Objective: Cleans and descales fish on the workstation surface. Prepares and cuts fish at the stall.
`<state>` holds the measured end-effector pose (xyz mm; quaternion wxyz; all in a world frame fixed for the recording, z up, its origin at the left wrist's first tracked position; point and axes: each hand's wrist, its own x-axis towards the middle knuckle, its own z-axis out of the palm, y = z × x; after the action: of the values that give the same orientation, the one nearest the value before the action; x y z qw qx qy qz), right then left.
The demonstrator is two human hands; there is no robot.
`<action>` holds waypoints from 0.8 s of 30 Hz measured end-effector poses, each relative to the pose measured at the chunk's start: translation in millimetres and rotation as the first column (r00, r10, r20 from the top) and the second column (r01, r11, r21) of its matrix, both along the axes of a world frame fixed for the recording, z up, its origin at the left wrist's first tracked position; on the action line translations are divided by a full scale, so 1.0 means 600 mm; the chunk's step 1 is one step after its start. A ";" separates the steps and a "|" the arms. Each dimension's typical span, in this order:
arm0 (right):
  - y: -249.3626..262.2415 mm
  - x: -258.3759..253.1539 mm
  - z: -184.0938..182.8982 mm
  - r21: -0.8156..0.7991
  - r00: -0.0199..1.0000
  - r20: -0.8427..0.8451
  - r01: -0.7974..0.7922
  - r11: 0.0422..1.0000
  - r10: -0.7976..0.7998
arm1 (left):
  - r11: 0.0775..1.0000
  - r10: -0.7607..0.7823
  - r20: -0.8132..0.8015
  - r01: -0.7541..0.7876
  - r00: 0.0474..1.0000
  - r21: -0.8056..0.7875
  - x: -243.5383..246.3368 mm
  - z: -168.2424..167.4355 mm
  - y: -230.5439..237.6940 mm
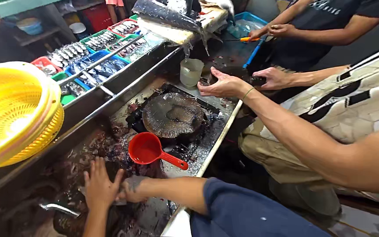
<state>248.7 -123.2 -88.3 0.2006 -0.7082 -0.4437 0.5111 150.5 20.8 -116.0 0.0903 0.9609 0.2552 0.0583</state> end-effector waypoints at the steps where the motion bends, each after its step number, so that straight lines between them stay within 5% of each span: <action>1: -0.048 -0.010 -0.009 0.006 1.000 -0.011 -0.025 1.000 0.025 | 1.000 0.015 -0.003 -0.015 1.000 -0.003 -0.020 0.000 -0.055; 3: -0.121 -0.033 -0.032 0.019 0.998 -0.043 -0.039 0.999 0.040 | 0.998 0.061 0.033 -0.062 0.998 0.030 -0.055 -0.018 -0.136; 5: -0.124 -0.042 -0.051 0.049 0.999 -0.025 -0.029 0.998 0.030 | 0.992 0.102 0.067 -0.107 0.993 0.073 -0.062 -0.035 -0.137; 12: 0.066 0.032 0.023 0.017 0.999 -0.009 -0.032 0.999 0.032 | 1.000 0.005 0.067 -0.006 0.998 0.002 0.020 -0.027 0.087; 19: -0.134 -0.013 -0.030 0.076 0.998 0.067 0.003 0.997 -0.008 | 0.992 0.126 0.134 -0.122 0.983 -0.039 -0.022 -0.004 -0.152; 24: 0.075 0.030 -0.029 -0.008 0.998 0.028 0.052 0.999 -0.052 | 0.984 0.176 0.049 -0.173 0.983 -0.047 0.049 -0.026 0.058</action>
<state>266.7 -78.5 -106.0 0.2046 -0.7275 -0.4255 0.4978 180.1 55.6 -131.7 0.1121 0.9308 0.3372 0.0860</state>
